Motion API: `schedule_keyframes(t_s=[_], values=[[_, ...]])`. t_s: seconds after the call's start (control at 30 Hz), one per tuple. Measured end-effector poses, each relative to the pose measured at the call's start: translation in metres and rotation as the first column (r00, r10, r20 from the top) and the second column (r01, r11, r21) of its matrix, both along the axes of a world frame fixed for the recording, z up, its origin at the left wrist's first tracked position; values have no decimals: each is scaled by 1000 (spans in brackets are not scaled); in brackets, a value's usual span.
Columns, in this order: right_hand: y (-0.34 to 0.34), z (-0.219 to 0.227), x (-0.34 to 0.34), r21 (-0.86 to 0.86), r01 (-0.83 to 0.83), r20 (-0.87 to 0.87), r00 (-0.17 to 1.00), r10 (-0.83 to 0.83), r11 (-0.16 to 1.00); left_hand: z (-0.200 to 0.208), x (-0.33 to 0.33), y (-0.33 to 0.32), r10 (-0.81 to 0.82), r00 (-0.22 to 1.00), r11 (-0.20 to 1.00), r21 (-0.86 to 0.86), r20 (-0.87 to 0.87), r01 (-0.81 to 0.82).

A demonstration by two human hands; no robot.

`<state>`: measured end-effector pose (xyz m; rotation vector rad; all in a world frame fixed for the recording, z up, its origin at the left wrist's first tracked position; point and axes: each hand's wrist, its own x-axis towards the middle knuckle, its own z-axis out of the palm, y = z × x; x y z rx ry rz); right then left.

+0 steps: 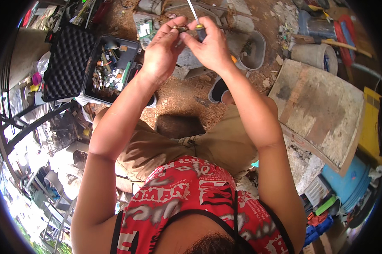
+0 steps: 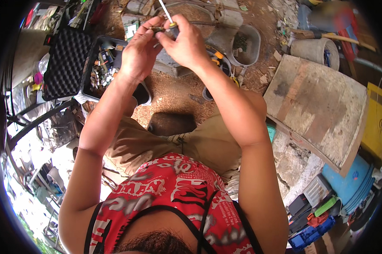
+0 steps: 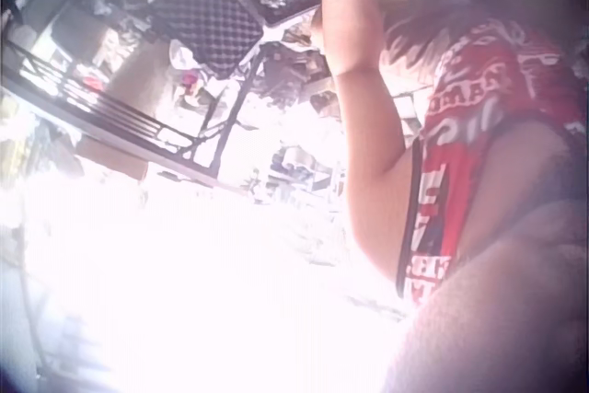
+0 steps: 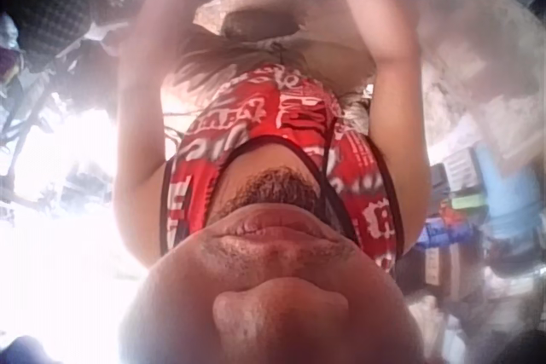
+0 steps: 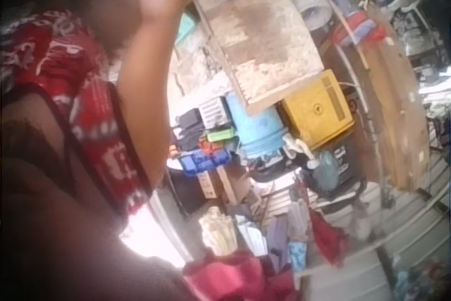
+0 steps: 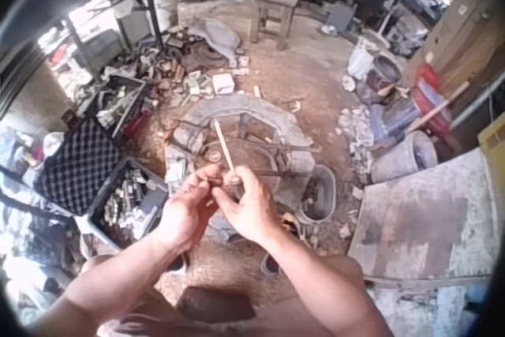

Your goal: The person uses a small screwdriver and pliers to manipulate components on a green circuit board, prying at parts and stripping wire.

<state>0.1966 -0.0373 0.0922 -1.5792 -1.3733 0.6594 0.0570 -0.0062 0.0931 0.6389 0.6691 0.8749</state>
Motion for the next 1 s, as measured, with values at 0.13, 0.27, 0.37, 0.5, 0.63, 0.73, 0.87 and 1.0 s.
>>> schedule_keyframes(t_s=[0.13,0.27,0.37,0.5,0.63,0.73,0.87,1.0], values=[[-9,1,9,21,-73,-220,973,76,997,7,7,-2,-136,986,991,33,95,133],[-19,20,53,20,33,-317,948,-25,999,21,14,-8,-80,997,995,58,-8,81],[-27,35,119,-35,226,-321,920,-225,974,19,2,7,-22,984,980,191,-175,56],[-50,4,191,-306,466,-44,864,-502,830,17,-23,36,97,962,978,203,-255,-45],[-88,-39,232,-408,498,-4,837,-547,765,1,-62,74,194,874,913,407,-445,4],[-91,-16,208,-415,447,-43,860,-508,792,-11,-92,95,434,443,687,606,-784,401],[-55,11,135,-324,25,-132,989,-71,946,-44,-110,98,293,200,751,355,-935,557],[-27,14,57,-360,-201,-44,979,198,911,-54,-94,87,419,-26,664,286,-908,690]])
